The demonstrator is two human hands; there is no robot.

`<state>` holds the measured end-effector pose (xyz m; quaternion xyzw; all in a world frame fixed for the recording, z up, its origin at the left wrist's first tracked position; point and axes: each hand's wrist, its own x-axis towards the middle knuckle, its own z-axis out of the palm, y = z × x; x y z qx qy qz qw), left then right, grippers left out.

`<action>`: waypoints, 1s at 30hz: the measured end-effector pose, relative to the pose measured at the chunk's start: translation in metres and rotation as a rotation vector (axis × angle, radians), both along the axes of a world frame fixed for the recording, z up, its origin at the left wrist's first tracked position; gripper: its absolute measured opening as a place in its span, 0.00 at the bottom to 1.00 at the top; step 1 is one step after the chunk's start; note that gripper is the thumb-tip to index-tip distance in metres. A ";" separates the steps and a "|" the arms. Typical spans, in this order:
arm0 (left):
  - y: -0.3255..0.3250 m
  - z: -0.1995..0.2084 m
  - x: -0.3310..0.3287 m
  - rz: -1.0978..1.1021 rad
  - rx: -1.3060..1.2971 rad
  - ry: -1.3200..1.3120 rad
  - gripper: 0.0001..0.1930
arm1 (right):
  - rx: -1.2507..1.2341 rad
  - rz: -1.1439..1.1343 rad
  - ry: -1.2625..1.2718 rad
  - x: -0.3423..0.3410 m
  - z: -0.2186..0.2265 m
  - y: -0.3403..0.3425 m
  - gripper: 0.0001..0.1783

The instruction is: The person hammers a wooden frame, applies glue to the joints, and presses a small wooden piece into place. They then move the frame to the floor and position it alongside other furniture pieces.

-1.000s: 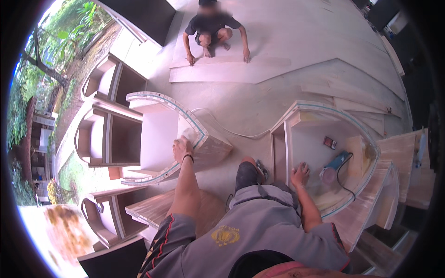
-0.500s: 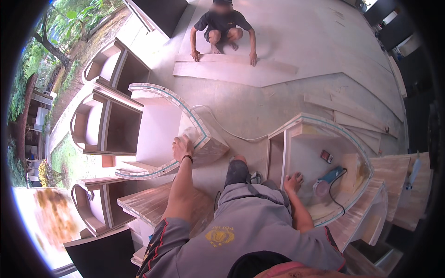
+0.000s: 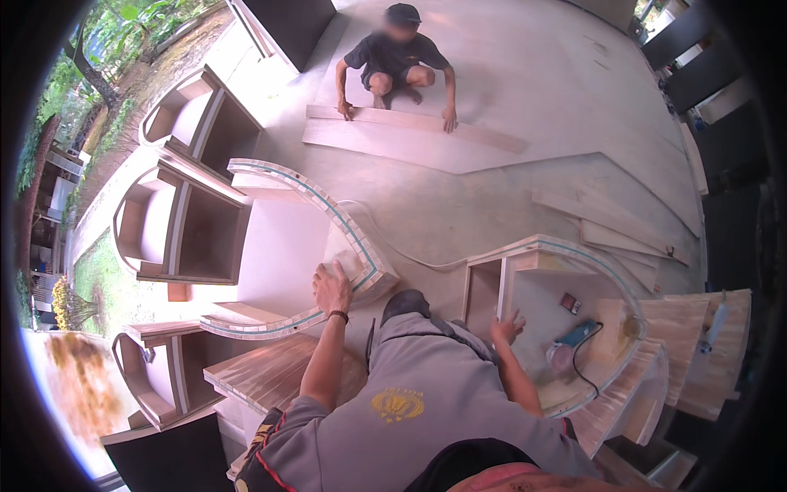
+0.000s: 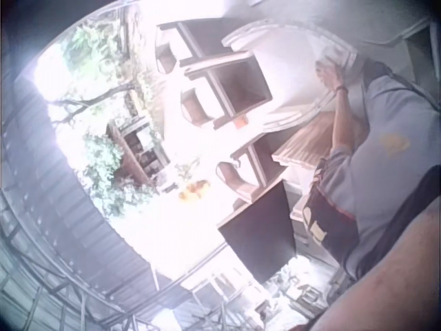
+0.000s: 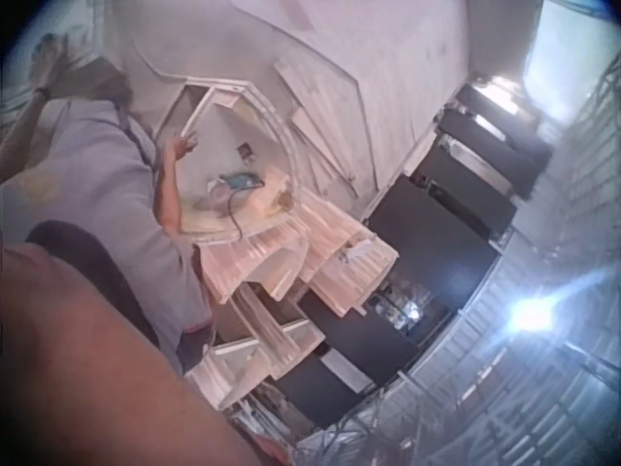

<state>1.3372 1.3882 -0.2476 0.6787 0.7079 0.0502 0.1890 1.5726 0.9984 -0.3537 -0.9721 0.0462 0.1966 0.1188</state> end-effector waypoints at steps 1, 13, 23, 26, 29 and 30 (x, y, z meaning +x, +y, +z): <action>0.000 -0.001 0.002 -0.007 -0.004 -0.007 0.37 | 0.000 0.083 -0.020 0.001 -0.018 -0.002 0.47; 0.013 -0.002 -0.008 -0.199 -0.079 0.001 0.47 | 0.322 0.235 0.253 -0.018 -0.058 0.029 0.22; 0.017 -0.011 -0.011 -0.219 -0.073 -0.069 0.45 | 0.296 0.324 0.224 -0.032 -0.052 0.050 0.20; 0.019 -0.012 -0.013 -0.224 -0.094 -0.062 0.45 | 0.280 0.305 0.245 -0.045 -0.051 0.047 0.21; 0.018 -0.008 -0.012 -0.223 -0.124 -0.078 0.45 | 0.262 0.245 0.218 -0.059 -0.056 0.034 0.22; 0.019 -0.007 -0.011 -0.225 -0.132 -0.072 0.45 | 0.260 0.220 0.211 -0.062 -0.057 0.031 0.22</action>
